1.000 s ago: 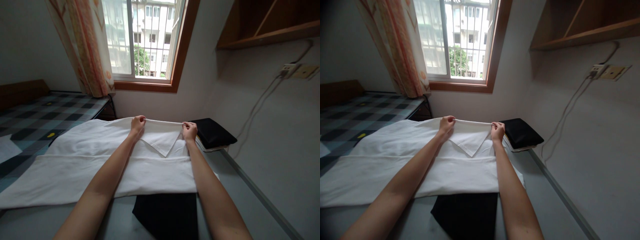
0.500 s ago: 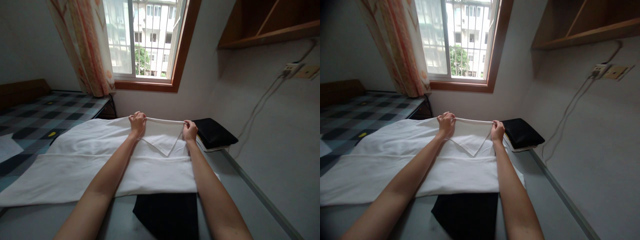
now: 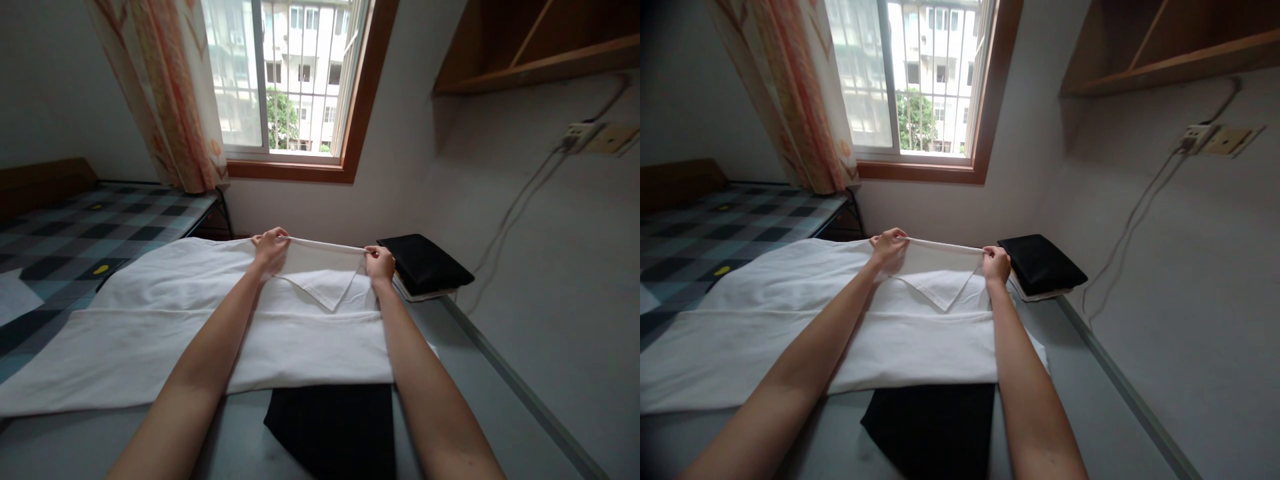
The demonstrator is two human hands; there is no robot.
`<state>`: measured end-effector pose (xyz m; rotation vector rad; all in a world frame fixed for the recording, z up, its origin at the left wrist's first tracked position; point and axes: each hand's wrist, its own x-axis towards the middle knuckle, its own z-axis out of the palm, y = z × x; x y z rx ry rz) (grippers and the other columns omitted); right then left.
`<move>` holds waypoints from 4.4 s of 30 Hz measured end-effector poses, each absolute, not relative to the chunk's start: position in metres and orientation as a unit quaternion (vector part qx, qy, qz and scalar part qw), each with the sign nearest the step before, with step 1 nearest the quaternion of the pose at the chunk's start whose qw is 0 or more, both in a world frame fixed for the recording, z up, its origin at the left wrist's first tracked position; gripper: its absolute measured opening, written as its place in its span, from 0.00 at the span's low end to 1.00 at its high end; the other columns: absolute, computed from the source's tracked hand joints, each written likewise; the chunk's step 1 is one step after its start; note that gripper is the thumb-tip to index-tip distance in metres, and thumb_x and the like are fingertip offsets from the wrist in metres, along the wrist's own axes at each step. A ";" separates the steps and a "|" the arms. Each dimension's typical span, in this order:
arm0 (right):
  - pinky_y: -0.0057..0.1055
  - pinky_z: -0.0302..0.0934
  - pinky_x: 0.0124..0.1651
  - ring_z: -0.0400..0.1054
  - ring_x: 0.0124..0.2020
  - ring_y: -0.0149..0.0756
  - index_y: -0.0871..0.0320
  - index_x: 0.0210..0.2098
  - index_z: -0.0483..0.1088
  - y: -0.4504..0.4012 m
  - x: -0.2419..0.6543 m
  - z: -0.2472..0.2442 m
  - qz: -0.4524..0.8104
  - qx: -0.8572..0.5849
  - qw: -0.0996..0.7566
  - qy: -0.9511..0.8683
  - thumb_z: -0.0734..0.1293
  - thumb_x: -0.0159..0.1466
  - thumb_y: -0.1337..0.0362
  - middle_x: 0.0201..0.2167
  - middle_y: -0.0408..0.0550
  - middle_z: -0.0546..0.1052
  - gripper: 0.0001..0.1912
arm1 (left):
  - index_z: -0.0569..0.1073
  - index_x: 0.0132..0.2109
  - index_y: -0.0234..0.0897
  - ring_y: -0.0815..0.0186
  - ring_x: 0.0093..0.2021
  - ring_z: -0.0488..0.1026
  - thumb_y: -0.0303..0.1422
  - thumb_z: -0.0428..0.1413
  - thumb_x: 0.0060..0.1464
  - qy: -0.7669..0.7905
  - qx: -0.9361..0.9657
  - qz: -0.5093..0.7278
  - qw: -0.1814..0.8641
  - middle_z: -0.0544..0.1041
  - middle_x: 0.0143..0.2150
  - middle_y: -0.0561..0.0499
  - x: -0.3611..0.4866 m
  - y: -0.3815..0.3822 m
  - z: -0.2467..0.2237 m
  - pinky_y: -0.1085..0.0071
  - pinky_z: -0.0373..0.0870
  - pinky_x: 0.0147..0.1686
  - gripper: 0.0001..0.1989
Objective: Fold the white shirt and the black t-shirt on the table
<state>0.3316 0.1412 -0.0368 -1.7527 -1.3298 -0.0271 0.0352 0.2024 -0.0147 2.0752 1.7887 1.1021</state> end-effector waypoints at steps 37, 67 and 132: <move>0.39 0.48 0.46 0.60 0.46 0.46 0.52 0.40 0.78 0.137 0.308 -0.038 -0.090 -0.699 0.267 -0.657 0.62 0.66 0.62 0.43 0.52 0.75 0.12 | 0.74 0.41 0.42 0.61 0.41 0.75 0.36 0.56 0.52 0.533 0.787 0.311 0.023 0.80 0.40 0.52 0.026 0.195 -0.014 0.62 0.55 0.49 0.09; 0.39 0.49 0.45 0.60 0.43 0.44 0.54 0.41 0.78 0.137 0.311 -0.046 -0.110 -0.682 0.323 -0.648 0.61 0.65 0.62 0.41 0.52 0.75 0.14 | 0.75 0.29 0.36 0.55 0.48 0.69 0.25 0.52 0.48 0.604 0.760 -0.063 -0.233 0.78 0.37 0.42 -0.231 0.206 0.040 0.56 0.49 0.56 0.08; 0.36 0.50 0.47 0.65 0.44 0.43 0.57 0.39 0.76 0.009 0.342 -0.014 -0.161 -0.585 0.167 -0.777 0.64 0.61 0.68 0.40 0.51 0.75 0.10 | 0.71 0.53 0.34 0.55 0.49 0.69 0.31 0.46 0.59 0.606 0.767 -0.032 -0.210 0.75 0.50 0.42 -0.219 -0.002 0.015 0.61 0.56 0.50 0.18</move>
